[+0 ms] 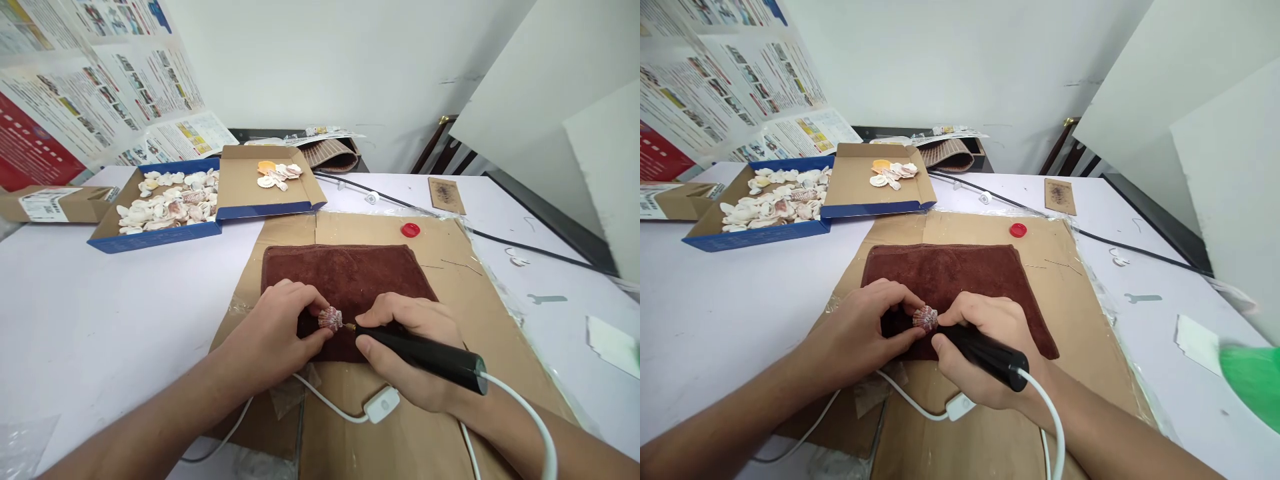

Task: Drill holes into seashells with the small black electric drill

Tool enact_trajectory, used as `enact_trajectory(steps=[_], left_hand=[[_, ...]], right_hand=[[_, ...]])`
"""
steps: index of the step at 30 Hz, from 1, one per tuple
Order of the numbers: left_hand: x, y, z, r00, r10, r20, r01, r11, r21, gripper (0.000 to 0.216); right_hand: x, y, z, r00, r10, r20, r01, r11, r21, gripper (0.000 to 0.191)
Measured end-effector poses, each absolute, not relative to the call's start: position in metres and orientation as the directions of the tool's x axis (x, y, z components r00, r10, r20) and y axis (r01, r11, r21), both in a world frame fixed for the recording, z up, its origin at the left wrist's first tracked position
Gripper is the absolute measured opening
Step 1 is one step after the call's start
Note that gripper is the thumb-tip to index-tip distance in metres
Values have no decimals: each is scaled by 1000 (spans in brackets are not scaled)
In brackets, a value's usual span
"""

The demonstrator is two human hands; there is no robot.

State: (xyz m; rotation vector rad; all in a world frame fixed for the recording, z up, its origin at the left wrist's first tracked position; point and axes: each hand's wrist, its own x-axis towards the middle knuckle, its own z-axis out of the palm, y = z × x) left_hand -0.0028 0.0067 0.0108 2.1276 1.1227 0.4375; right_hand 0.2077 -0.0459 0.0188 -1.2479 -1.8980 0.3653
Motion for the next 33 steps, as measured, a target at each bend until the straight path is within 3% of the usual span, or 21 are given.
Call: enact_trajectory(steps=[8,21,28,33], left_hand=[[1,3,9,537,843,-17,597,-365,715,12],[3,-1,8,560,828,-22,586,-376,718,15],[5,-3,5,565,822,73,582,-460,671,15],[4,-2,2,587,804,97,577,-499,647,10]], right_hand=[[207,-45,16,-210,850,482,639,493,-591,13],[205,-46,15,-372,728,576,582,666,-467,15],[204,-44,18,-237,820,522,644,535,-547,6],[208,-41,18,-114,862,494,580,461,-672,8]])
